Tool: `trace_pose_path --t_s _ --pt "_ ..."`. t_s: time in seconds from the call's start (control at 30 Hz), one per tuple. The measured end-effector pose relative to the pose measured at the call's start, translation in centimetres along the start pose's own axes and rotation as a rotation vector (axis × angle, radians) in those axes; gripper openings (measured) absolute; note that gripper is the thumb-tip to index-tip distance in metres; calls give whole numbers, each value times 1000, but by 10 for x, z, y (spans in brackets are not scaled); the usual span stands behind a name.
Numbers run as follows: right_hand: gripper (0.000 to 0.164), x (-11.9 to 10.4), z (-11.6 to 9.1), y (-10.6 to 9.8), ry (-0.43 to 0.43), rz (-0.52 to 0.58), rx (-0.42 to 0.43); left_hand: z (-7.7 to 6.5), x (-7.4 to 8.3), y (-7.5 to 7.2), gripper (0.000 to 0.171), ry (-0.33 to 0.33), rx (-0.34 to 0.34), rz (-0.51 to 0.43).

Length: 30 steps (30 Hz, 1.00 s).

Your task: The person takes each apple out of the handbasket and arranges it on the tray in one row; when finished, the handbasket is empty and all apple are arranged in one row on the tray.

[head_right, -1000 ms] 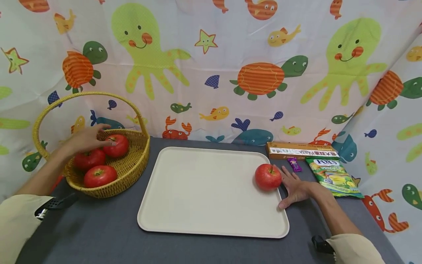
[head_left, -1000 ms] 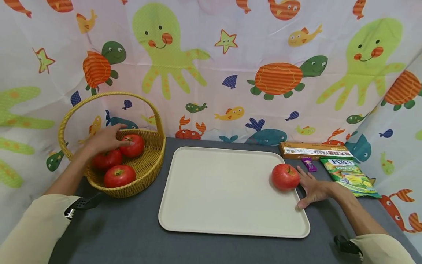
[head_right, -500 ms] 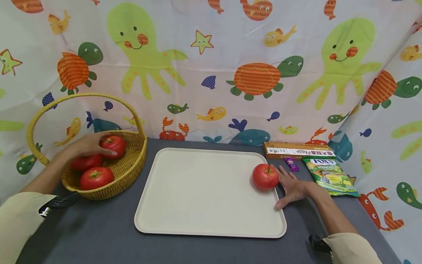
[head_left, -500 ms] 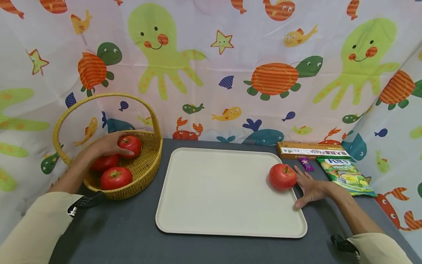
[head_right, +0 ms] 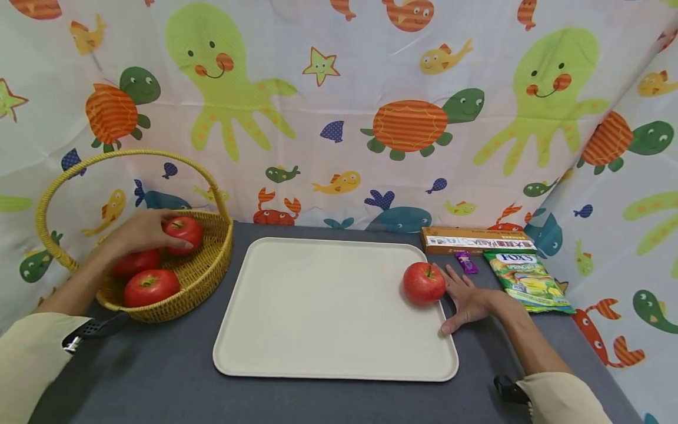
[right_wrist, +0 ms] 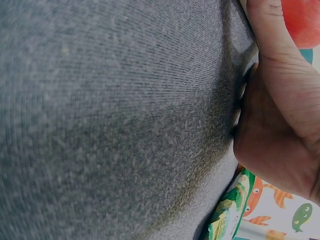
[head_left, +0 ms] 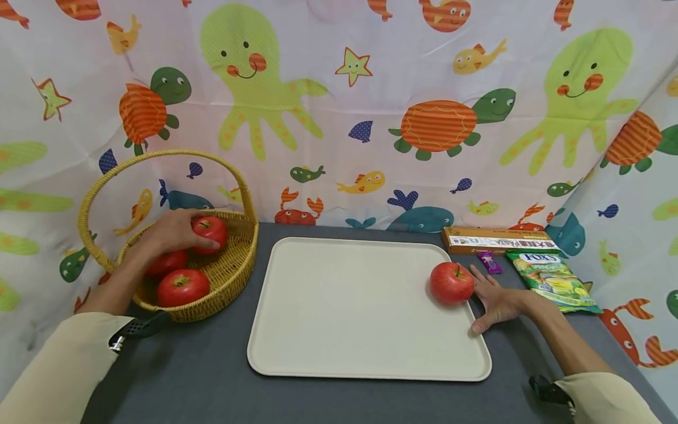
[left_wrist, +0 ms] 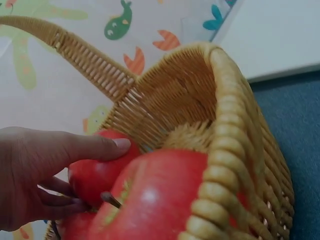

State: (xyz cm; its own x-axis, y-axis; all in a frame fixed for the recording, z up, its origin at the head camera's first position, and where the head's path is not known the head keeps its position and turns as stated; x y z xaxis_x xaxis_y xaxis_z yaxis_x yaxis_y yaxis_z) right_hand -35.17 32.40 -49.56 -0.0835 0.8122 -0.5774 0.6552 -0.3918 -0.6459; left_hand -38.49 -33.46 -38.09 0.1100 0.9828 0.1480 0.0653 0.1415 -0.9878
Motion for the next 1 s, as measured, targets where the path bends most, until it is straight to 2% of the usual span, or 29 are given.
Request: trace_pose_path --t_s 0.3,0.5,0.83,1.0 --pt "143 4 1 -2 -2 9 5 -9 23 -30 96 18 53 22" --pt "144 23 9 -6 -24 11 53 -16 39 -47 93 36 82 7" --pt "143 7 5 0 -45 52 -8 -27 52 -53 97 12 75 7" --pt "144 6 3 -1 -36 47 1 -30 56 -53 98 11 53 23"
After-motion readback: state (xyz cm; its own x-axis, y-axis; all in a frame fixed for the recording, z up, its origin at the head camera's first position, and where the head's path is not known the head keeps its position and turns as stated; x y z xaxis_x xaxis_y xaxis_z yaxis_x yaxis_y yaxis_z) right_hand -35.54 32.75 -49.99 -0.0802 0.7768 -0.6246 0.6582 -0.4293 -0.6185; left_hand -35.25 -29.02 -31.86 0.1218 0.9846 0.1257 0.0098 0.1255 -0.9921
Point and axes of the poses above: each hand's wrist, its own z-axis towards the middle knuckle, its own y-axis out of the palm, x = y × z, the point moved 10 cm from there along z, towards the middle knuckle, and after that the axes turned 15 degrees about z, right-handed, at the moved point
